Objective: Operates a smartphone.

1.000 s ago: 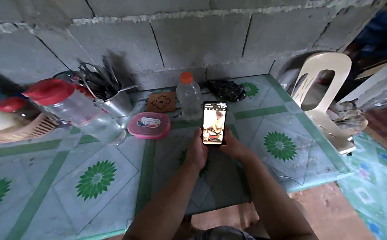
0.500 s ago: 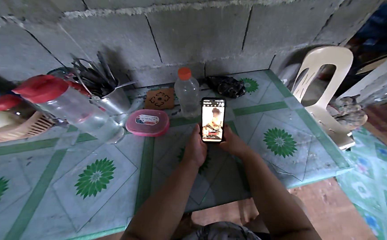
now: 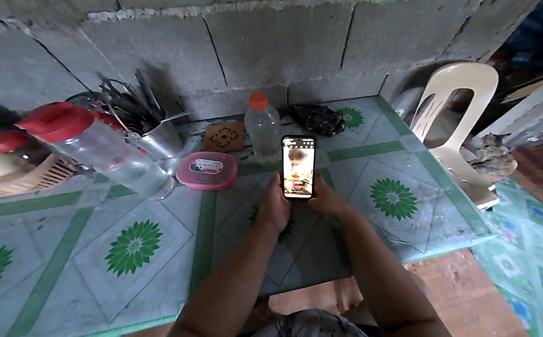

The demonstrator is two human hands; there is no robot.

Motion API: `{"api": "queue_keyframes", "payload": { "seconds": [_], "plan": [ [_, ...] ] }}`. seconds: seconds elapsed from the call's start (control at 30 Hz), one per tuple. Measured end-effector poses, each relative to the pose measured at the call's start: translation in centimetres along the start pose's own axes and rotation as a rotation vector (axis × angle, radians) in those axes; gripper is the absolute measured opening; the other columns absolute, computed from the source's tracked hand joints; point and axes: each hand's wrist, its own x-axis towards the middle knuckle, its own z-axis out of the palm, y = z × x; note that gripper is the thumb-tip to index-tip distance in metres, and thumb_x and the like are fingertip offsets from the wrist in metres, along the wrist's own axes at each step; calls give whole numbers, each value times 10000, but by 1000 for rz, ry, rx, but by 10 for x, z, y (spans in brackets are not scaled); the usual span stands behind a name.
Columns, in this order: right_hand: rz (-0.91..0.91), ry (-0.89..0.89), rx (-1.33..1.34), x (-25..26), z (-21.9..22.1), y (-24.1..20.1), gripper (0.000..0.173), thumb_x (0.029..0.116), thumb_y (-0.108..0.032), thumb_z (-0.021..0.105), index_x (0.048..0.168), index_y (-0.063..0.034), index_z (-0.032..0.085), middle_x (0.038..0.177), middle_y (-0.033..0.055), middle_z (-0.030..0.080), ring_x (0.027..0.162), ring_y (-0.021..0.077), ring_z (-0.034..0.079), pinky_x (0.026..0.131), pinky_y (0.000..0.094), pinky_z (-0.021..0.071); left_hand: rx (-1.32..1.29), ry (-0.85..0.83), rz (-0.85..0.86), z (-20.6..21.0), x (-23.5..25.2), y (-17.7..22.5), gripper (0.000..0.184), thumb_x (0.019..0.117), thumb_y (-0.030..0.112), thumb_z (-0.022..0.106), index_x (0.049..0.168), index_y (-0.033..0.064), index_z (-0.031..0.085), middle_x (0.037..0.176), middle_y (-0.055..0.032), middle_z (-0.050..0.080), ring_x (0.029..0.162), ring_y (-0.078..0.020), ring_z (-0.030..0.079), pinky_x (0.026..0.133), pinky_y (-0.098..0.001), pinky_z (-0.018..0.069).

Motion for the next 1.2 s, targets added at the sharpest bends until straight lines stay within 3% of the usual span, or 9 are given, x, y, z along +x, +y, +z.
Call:
{"api": "queue_keyframes", "payload": {
  "seconds": [0.67,0.8,1.2],
  "plan": [
    [-15,2,42,-1,0,0,886,859,1,679,1583,-103,179,1351,154,613,1194,212,660,1011,429,564,-42,0,-28,-1,1,2,627,1111,471,108,1468,67,427,1365,-151,601,1238,-248,608,1044,-449,506],
    [-10,11,16,0,0,2,900,858,-22,691,1585,-105,166,1336,142,626,1191,198,660,1015,425,558,-66,19,-42,2,0,2,599,1116,454,119,1422,67,459,1305,-161,629,1174,-262,641,986,-456,539],
    [-19,6,71,-1,0,2,916,846,12,679,1587,-99,153,1365,136,612,1212,190,651,1024,410,558,-98,18,-56,1,0,0,609,1115,465,130,1448,63,442,1327,-161,621,1196,-262,632,1007,-454,528]
  ]
}}
